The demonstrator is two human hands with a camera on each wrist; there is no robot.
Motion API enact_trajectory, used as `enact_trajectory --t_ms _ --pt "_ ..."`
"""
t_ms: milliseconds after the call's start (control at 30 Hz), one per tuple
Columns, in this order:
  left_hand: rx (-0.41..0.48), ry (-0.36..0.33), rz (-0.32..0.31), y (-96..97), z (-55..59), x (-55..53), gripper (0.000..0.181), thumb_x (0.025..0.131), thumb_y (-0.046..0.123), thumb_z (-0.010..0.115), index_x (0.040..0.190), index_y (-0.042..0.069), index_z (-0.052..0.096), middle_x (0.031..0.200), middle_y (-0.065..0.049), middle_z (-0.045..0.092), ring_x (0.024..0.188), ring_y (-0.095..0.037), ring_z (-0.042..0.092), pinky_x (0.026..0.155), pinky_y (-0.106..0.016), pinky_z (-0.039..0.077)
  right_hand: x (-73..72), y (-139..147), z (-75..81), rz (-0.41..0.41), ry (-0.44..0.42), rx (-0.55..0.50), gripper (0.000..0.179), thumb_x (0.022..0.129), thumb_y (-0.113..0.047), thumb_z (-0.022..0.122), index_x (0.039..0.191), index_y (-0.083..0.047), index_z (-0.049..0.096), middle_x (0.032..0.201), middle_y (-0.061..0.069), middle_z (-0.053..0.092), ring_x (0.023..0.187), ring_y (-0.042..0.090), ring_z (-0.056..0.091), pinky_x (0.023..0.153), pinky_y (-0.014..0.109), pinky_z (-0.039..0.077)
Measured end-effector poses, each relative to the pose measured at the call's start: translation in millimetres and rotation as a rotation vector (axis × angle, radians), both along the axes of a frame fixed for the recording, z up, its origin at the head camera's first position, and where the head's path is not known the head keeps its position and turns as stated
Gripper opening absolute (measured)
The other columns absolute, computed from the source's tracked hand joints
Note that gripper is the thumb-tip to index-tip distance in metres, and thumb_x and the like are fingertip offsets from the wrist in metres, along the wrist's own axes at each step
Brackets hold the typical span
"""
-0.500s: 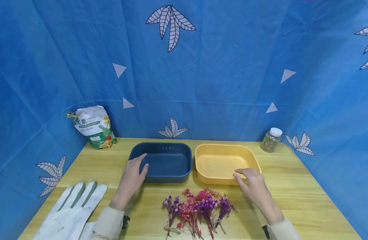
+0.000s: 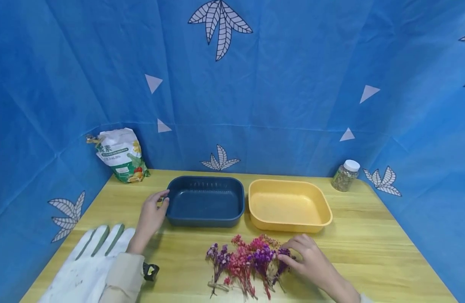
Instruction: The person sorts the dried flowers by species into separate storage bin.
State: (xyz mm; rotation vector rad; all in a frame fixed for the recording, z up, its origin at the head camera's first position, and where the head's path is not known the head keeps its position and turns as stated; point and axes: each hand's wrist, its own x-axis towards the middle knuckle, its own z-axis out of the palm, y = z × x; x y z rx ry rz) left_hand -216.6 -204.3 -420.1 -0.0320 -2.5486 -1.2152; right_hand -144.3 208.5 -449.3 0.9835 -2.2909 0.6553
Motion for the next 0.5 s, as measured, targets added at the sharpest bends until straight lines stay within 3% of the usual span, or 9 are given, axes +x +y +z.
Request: enact_trajectory --t_ms 167,300,500 --pt "0.009 -0.112 0.026 -8.8 1.0 0.8 0.041 0.098 0.009 0.048 0.134 -0.009 0.045 0.131 -0.031 0.046 0.116 -0.044 0.046 0.096 -0.052 0.039 12.4 -7 -9.3 0.053 -0.034 -0.008 0.021 0.073 -0.025 0.079 0.087 -0.012 0.070 0.087 -0.007 0.063 0.082 0.007 0.054 0.076 0.017 0.044" --pt "0.022 -0.199 0.020 -14.8 -4.1 1.9 0.047 0.099 0.013 0.045 0.139 -0.011 0.036 0.134 -0.033 0.040 0.119 -0.047 0.043 0.100 -0.053 0.035 20.6 -10 -15.2 0.093 -0.112 0.019 0.019 0.078 -0.028 0.076 0.088 -0.013 0.069 0.088 -0.008 0.061 0.081 0.005 0.052 0.071 0.018 0.046" --pt "0.044 -0.273 0.021 -17.4 -10.8 4.2 0.051 0.100 0.018 0.042 0.139 -0.013 0.033 0.130 -0.034 0.046 0.119 -0.047 0.046 0.099 -0.053 0.038 26.9 -16 -20.8 0.115 -0.235 0.085 0.021 0.081 -0.031 0.074 0.090 -0.014 0.068 0.089 -0.010 0.060 0.083 0.004 0.052 0.072 0.021 0.048"
